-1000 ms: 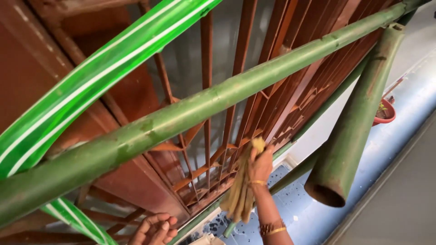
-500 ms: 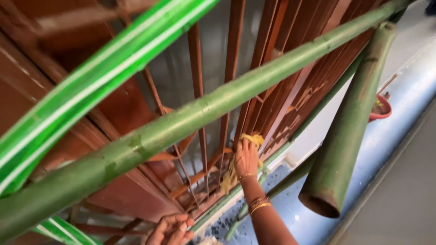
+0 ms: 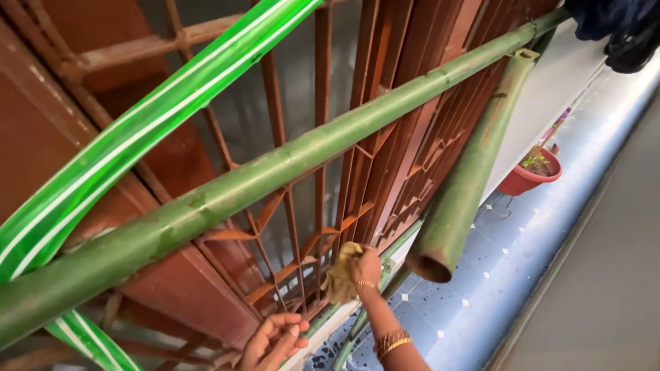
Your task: Apply green paint and wipe down a metal window gate or railing using a brush and a cloth.
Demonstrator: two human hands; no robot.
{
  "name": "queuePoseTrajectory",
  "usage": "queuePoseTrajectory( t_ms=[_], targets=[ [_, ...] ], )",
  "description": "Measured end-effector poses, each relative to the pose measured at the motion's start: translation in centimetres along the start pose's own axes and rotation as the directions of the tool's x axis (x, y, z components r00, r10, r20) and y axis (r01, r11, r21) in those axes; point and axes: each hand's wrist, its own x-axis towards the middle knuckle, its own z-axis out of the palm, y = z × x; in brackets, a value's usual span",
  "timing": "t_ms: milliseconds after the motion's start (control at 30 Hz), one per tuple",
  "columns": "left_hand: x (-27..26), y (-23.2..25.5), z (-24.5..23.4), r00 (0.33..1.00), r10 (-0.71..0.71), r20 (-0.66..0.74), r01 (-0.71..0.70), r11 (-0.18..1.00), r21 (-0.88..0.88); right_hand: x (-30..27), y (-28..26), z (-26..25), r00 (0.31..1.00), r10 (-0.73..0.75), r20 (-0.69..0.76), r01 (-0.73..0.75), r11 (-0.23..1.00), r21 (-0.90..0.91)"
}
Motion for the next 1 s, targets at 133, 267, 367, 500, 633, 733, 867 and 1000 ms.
queuePoseTrajectory(
  t_ms=[133,267,367,500,633,733,867,1000],
  targets=[
    [4.1,-5.1,-2.8,0.997,-0.047,0.056,0.047,0.999,-0.001,1.7,-9.0,-6.3,0.736,0.644,-0.209,-0.609,0.764,0.213],
    [5.4,-7.7,-5.4,0.986,-0.068,-0.153,0.081,0.993,0.080,7.6,-7.6,-3.2,0.760,0.149,-0.633,-0.085,0.988,0.131],
    [6.3,-10.8,-9.1,0.983,-0.182,-0.031,0.175,0.973,-0.149,11.0,-6.8,-1.8,0.815,0.529,-0.234,-0.179,0.615,0.768],
    [6.7,-9.6,-10.6,0.987,-0.153,-0.057,0.141,0.972,-0.186,12.1,-0.7,2.5,0.874,0.331,-0.356,-0.194,0.909,0.369],
    [5.8,-9.6,-11.6,0.988,-0.135,-0.078,0.114,0.967,-0.228,11.4,4.1,6.4,0.903,-0.126,-0.411,0.052,0.981,-0.187],
    [6.0,-9.3,-11.4,0.991,-0.114,-0.074,0.092,0.963,-0.255,7.7,-7.7,-1.6,0.909,0.348,-0.231,-0.243,0.891,0.384],
    [6.1,-9.1,-11.0,0.993,-0.093,-0.073,0.068,0.955,-0.287,7.2,-0.4,2.6,0.738,0.667,0.102,-0.399,0.310,0.863],
    [6.5,-9.4,-10.0,0.994,-0.084,-0.066,0.059,0.946,-0.320,3.6,11.2,9.8,0.963,0.175,-0.206,-0.181,0.984,-0.008]
  ],
)
